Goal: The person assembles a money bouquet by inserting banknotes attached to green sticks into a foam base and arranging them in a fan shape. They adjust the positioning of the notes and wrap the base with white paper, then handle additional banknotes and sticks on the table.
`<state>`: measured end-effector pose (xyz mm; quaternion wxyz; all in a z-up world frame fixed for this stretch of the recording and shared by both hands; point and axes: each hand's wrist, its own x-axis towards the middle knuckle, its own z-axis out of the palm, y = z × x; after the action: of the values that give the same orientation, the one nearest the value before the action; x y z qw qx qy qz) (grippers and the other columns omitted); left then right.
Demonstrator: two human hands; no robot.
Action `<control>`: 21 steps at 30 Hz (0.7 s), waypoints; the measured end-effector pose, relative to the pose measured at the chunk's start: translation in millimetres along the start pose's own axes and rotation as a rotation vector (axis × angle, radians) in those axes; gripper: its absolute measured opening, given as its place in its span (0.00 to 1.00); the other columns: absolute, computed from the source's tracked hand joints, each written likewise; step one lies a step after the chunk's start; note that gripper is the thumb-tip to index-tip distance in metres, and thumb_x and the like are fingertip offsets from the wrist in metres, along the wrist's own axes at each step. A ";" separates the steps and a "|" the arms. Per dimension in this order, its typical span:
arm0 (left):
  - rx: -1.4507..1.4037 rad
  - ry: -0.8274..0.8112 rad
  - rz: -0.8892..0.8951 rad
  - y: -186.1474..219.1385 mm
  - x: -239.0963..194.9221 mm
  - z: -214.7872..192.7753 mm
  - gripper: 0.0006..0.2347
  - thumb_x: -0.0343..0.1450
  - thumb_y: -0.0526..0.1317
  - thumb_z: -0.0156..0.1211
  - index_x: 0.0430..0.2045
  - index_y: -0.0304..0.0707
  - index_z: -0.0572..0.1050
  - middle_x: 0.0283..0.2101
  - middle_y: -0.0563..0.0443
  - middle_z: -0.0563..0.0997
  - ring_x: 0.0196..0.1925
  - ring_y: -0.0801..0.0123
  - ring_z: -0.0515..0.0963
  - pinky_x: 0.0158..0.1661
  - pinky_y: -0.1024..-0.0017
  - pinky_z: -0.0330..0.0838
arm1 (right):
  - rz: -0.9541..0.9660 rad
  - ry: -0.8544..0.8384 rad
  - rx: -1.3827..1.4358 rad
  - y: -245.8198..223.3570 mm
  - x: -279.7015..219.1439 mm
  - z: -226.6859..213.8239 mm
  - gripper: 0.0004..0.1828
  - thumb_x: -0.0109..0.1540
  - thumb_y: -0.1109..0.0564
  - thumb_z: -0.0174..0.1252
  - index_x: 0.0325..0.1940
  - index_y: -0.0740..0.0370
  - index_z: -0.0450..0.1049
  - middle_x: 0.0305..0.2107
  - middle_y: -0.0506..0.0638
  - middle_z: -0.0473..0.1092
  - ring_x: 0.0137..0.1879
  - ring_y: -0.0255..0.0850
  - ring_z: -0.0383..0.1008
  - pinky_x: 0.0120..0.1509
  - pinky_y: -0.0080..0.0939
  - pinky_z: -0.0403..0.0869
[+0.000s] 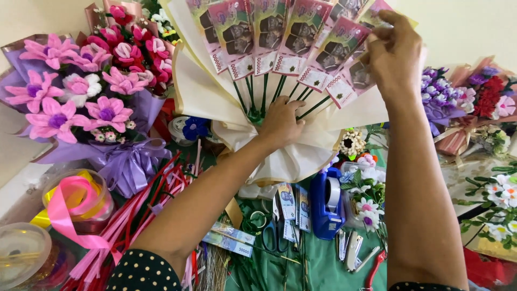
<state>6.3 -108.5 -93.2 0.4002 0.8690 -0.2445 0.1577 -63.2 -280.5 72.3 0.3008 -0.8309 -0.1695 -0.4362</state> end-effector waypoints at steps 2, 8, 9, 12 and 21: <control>-0.005 0.020 -0.003 5.6 -0.6 -2.0 0.20 0.69 0.40 0.65 0.57 0.46 0.75 0.60 0.42 0.70 0.62 0.52 0.72 0.63 0.61 0.64 | -0.110 0.076 -0.097 9.0 -1.1 -8.1 0.18 0.69 0.68 0.53 0.64 0.70 0.70 0.43 0.59 0.78 0.34 0.38 0.74 0.31 0.40 0.78; -0.285 0.163 -0.238 22.2 3.9 -13.4 0.16 0.70 0.39 0.62 0.51 0.40 0.70 0.52 0.45 0.80 0.53 0.53 0.80 0.49 0.59 0.74 | -0.132 0.252 -0.535 11.4 -14.8 -30.7 0.15 0.67 0.65 0.62 0.58 0.67 0.74 0.48 0.62 0.69 0.53 0.59 0.68 0.50 0.67 0.67; -0.407 0.201 -0.259 18.1 11.3 -7.2 0.19 0.68 0.45 0.62 0.51 0.41 0.71 0.52 0.48 0.81 0.53 0.59 0.81 0.51 0.63 0.74 | -0.017 0.160 -0.515 11.7 -17.1 -32.3 0.16 0.69 0.59 0.60 0.60 0.66 0.72 0.48 0.60 0.71 0.53 0.56 0.68 0.51 0.63 0.64; -0.838 0.188 -0.331 26.3 18.7 -9.3 0.18 0.69 0.45 0.60 0.51 0.39 0.71 0.52 0.45 0.80 0.38 0.63 0.83 0.33 0.72 0.67 | 0.129 0.019 -0.394 11.9 -21.6 -30.9 0.16 0.70 0.56 0.56 0.60 0.66 0.71 0.48 0.59 0.74 0.51 0.51 0.71 0.52 0.62 0.66; -1.197 0.077 -0.337 25.7 34.2 -16.8 0.11 0.76 0.47 0.53 0.31 0.39 0.70 0.42 0.47 0.80 0.25 0.67 0.83 0.17 0.80 0.52 | 0.239 -0.067 -0.232 27.7 -17.9 -26.3 0.07 0.70 0.59 0.54 0.51 0.64 0.71 0.33 0.52 0.68 0.38 0.44 0.63 0.39 0.51 0.63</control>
<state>19.3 -120.1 -50.6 0.8458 0.5145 -0.1355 -0.0405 -74.6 -318.9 59.3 0.2468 -0.8885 -0.0277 -0.3859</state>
